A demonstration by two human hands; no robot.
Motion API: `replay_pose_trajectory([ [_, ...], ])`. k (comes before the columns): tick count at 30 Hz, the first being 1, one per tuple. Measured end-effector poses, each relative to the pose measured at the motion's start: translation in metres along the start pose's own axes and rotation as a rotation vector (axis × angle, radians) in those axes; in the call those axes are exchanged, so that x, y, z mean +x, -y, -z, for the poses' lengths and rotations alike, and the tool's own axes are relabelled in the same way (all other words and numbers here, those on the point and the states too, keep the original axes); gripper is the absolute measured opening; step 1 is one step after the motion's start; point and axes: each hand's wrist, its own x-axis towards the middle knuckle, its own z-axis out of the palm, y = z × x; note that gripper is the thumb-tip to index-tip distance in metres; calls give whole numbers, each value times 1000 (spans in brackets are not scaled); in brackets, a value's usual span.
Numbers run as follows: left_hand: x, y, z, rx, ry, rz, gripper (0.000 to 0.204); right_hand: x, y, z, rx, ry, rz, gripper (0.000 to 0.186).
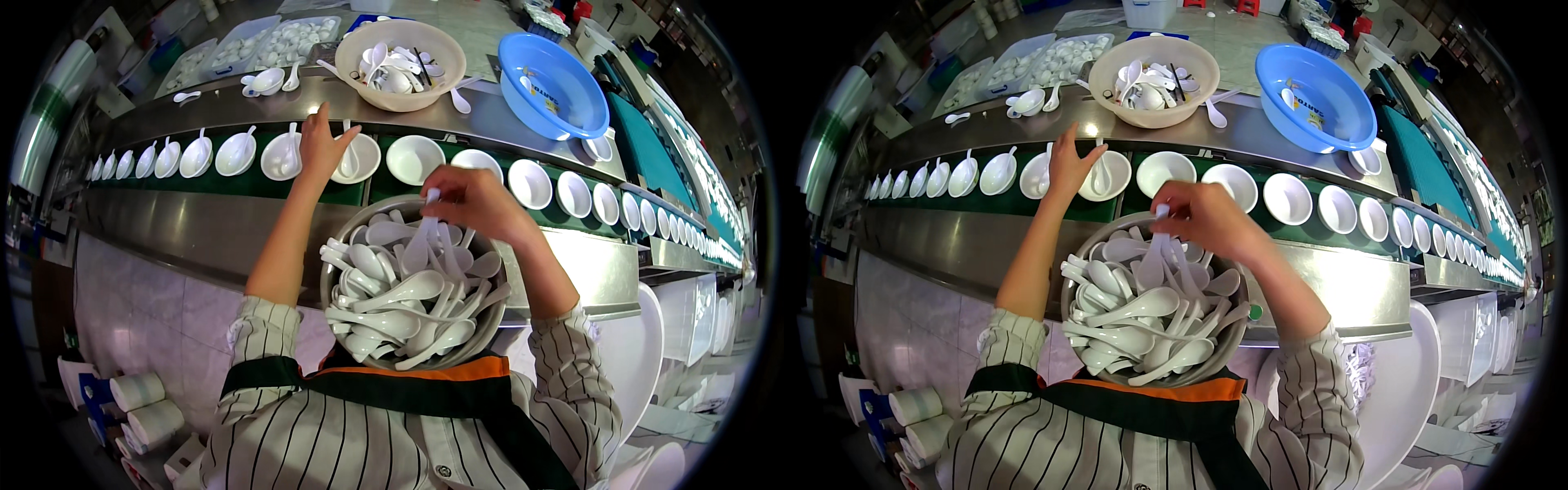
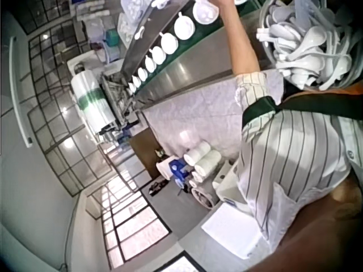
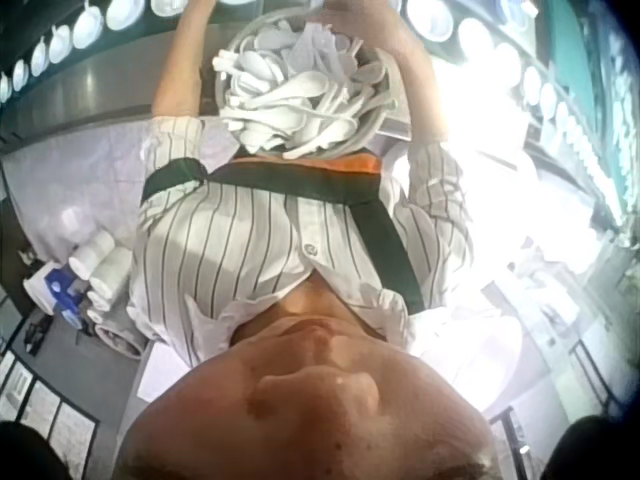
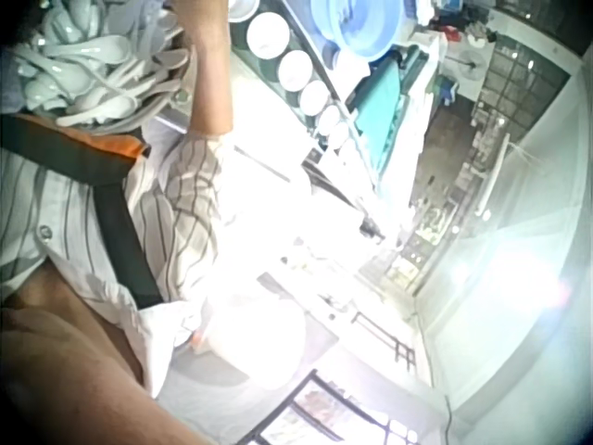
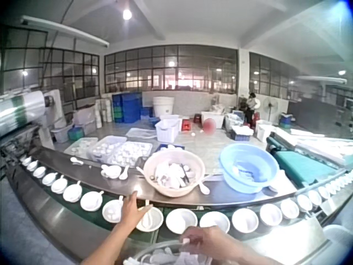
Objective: The person transfers white plastic spoons and small brown packets from a large white bin into a metal bowl and then places one spoon and one packet into each white bowl on a moving conveyor belt.
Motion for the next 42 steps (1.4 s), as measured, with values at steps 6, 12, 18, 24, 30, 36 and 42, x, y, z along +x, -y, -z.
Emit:
replay_pose_trajectory([
  [6, 7, -59, 124, -818, 1354, -136, 25, 38, -30, 33, 276, -276, 111, 15],
  [12, -3, -68, 125, -663, 1061, -287, 10, 93, -117, 44, -533, -351, -64, 31],
  [18, 5, -9, 72, -563, 748, 208, 13, 57, -88, 23, -351, -475, 100, 45],
  [24, -26, 25, 15, 95, 735, 286, 25, -3, -6, -2, -238, 348, 112, 27],
  [30, 9, -36, 113, -622, 1051, 241, 27, 1, -16, 14, -17, -63, 163, 11],
  [36, -24, -91, 180, -712, 1172, -551, 20, 60, -59, 45, 200, -412, 119, 12],
  [42, -25, -94, 174, -733, 1221, -499, 14, 114, -141, 14, 195, -247, -147, 15],
])
